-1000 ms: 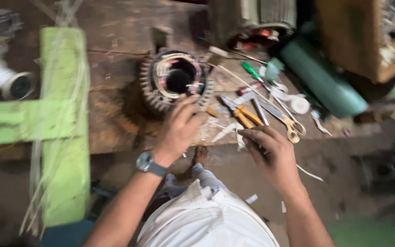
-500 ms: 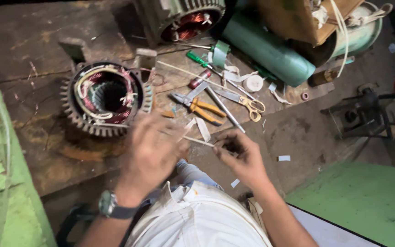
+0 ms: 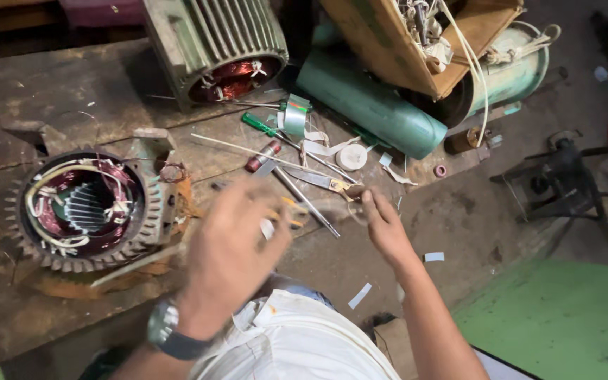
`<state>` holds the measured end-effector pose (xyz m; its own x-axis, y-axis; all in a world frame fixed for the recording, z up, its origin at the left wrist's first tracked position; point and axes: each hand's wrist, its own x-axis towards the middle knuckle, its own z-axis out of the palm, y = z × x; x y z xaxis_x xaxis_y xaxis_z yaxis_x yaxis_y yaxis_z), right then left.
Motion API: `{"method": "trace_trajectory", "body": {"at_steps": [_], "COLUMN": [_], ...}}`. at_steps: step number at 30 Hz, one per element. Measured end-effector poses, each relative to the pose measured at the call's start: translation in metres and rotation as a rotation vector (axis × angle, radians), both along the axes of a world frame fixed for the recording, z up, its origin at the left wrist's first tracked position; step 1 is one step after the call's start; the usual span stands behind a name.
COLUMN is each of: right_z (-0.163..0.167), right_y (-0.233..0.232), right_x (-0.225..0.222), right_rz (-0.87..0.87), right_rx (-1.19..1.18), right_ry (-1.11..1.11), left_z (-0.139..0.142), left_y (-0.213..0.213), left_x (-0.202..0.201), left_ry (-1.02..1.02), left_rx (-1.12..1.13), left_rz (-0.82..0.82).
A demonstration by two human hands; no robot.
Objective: The person works at a cluttered workbench rewinding an electric motor stator, feeding white insulating sleeves and wire into the stator slots and pressing the windings into place by hand. They use pliers to cut and position wire and pick up a hammer at one point while fitting the coils.
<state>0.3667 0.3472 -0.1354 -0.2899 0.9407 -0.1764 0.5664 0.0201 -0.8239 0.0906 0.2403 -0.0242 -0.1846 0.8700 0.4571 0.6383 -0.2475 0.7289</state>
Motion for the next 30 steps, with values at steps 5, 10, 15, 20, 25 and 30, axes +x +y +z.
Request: {"method": "trace_trajectory", "body": {"at_steps": [5, 10, 15, 20, 25, 30], "right_z": [-0.059, -0.078, -0.068, -0.071, -0.082, -0.086], "right_y": [0.033, 0.048, 0.055, 0.037, 0.043, 0.044], "right_x": [0.030, 0.029, 0.034, 0.027, 0.009, -0.002], "right_rz": [0.335, 0.382, 0.413, 0.444, 0.499, 0.488], "right_rx": [0.610, 0.549, -0.062, -0.451, -0.732, -0.751], "right_ry": [-0.643, -0.730, -0.569, -0.011, 0.081, 0.092], "left_z": [-0.018, -0.114, -0.177, -0.178, -0.174, -0.179], "left_y": [0.055, 0.107, 0.114, 0.113, 0.107, 0.101], "left_x": [-0.010, 0.014, 0.032, 0.043, 0.051, 0.043], "left_ry": [-0.337, -0.297, -0.275, -0.315, -0.237, -0.304], "left_rx": [-0.180, -0.280, -0.268, -0.291, -0.175, -0.340], "left_rz": [0.204, 0.275, 0.413, 0.482, 0.475, 0.487]}}
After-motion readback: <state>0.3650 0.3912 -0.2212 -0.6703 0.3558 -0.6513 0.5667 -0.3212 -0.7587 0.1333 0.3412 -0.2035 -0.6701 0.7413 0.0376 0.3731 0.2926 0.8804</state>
